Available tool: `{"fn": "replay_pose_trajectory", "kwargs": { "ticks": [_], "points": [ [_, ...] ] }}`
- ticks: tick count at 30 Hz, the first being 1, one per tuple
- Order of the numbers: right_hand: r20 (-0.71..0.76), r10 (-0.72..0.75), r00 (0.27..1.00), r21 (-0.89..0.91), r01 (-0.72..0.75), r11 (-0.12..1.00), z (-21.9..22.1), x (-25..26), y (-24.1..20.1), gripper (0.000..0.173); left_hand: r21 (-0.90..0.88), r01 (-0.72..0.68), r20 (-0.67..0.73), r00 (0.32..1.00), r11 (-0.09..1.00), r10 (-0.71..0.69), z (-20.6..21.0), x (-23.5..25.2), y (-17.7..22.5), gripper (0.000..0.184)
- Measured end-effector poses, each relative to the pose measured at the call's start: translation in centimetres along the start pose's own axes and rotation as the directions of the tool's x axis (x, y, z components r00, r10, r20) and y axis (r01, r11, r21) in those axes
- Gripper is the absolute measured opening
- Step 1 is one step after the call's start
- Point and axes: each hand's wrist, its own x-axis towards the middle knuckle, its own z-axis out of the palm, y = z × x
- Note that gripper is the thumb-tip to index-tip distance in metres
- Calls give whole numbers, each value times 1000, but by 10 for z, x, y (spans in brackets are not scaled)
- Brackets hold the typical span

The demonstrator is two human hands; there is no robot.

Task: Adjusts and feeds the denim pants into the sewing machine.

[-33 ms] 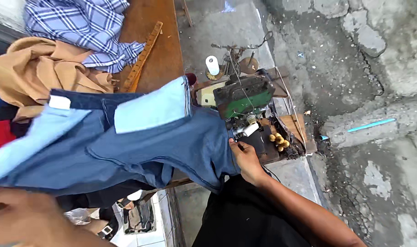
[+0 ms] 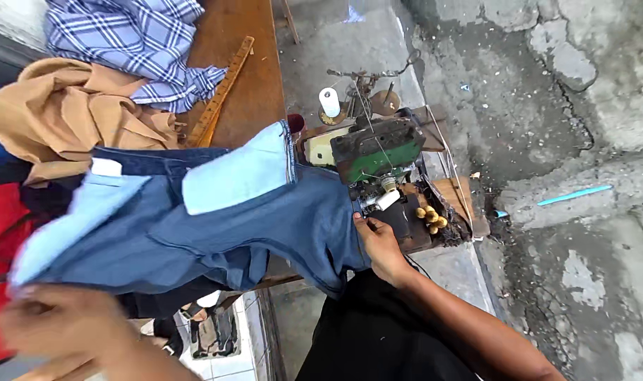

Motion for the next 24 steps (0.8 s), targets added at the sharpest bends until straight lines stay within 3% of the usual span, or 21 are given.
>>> {"fn": "replay_pose_trajectory", "kwargs": {
  "ticks": [2,3,4,5,6,7,8,9,10,11,13,16,24],
  "points": [
    [8,18,1000,-1,-18,1000,1,-1,2,32,-64,-26,-78,997,998,21,12,-61,-4,59],
    [5,25,1000,8,-25,1000,1,0,1,32,-136,-131,-63,990,982,123,13,-97,1,57],
    [2,31,1000,22,-31,999,1,2,-1,31,-253,-221,53,969,942,242,10,-135,11,49],
    [0,36,999,25,-36,999,0,3,-2,32,-366,-173,317,901,914,297,0,-176,21,47],
    [-1,40,999,22,-40,999,-1,2,-3,32,-406,-6,618,734,914,280,-9,-212,31,49],
    [0,38,999,17,-38,999,0,4,-7,33,-387,204,805,550,899,222,-8,-241,39,48],
    [6,33,999,11,-33,999,2,6,-11,34,-332,412,897,416,849,149,-4,-264,46,43],
    [21,36,999,5,-37,999,2,7,-13,34,-288,573,933,347,768,91,-1,-278,48,37],
    [37,39,999,4,-39,999,1,6,-12,33,-304,655,931,358,692,70,-1,-285,47,30],
    [57,33,998,-4,-33,999,-2,5,-8,32,-362,658,906,416,660,83,-4,-282,47,26],
    [104,-38,994,-68,46,997,-9,2,-1,28,-497,529,807,573,688,142,-12,-261,52,23],
    [144,-176,974,-217,204,955,-18,-5,9,28,-610,333,664,710,719,235,-18,-231,56,20],
    [137,-128,982,-118,145,982,-18,-5,11,28,-740,99,393,867,665,308,-32,-190,74,19]
  ]
}}
